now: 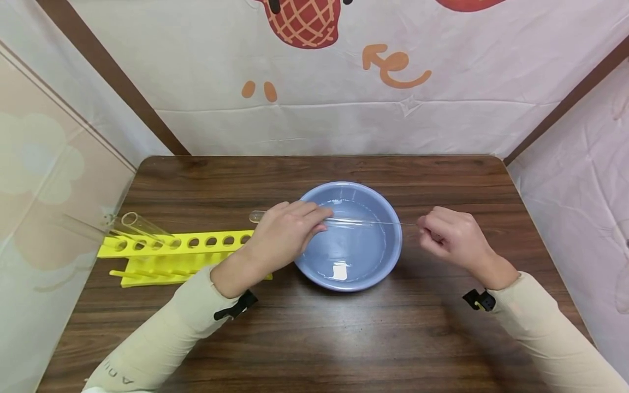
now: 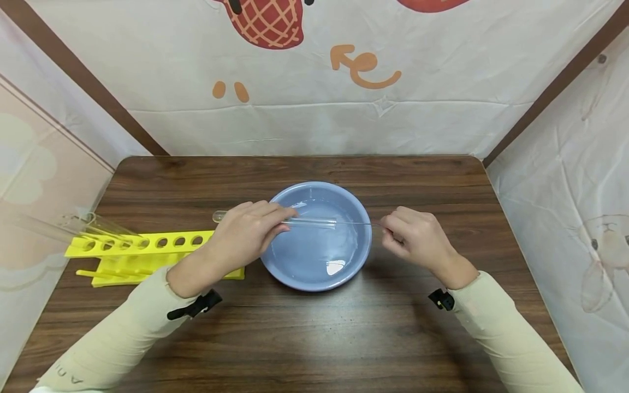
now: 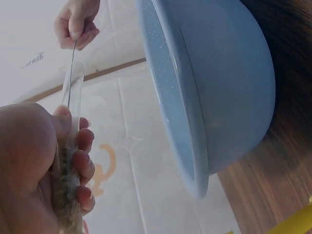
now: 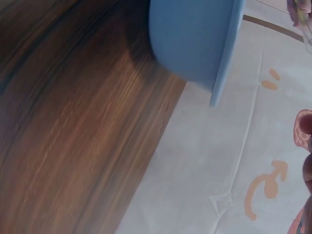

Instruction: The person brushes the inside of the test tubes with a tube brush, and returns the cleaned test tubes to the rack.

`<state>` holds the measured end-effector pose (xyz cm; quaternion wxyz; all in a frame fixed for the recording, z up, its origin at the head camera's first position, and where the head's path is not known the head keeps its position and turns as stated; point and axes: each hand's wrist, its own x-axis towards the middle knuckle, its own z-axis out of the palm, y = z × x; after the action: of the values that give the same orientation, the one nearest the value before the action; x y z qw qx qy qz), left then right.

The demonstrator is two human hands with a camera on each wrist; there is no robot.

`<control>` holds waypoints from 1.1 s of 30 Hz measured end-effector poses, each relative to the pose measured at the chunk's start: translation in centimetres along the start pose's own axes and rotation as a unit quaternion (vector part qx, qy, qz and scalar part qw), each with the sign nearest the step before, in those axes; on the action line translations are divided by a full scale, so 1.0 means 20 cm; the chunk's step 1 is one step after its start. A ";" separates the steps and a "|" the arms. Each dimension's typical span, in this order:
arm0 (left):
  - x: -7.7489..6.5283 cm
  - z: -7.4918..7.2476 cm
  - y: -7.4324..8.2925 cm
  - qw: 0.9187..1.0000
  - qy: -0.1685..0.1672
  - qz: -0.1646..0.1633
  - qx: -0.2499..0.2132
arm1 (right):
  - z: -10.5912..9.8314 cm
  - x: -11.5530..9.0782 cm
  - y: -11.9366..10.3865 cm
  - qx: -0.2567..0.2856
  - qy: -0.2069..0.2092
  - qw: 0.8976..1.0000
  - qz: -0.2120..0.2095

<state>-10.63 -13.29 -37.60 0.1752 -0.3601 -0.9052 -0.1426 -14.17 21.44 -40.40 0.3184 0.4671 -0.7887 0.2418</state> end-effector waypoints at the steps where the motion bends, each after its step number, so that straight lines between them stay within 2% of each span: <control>1: 0.00 0.00 0.00 1.000 0.001 -0.001 0.000 | 0.00 0.00 0.00 -0.012 0.004 1.000 -0.009; 6: -0.01 -0.01 -0.01 1.000 0.008 -0.004 -0.003 | -0.03 0.00 0.01 -0.046 0.023 0.998 -0.047; 13: -0.02 -0.02 -0.02 1.000 0.008 -0.013 -0.001 | -0.08 0.00 0.01 -0.064 0.041 0.994 -0.073; 22: -0.03 -0.05 -0.03 0.999 -0.018 -0.035 0.004 | -0.12 0.00 0.02 -0.088 0.060 0.990 -0.089; 33: -0.03 -0.06 -0.03 0.999 -0.019 -0.039 0.006 | -0.18 -0.04 0.05 -0.111 0.069 0.987 -0.089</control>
<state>-10.41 -14.62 -36.92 0.1547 -0.3259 -0.9225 -0.1375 -13.88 24.78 -38.66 0.4424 0.4792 -0.7421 0.1549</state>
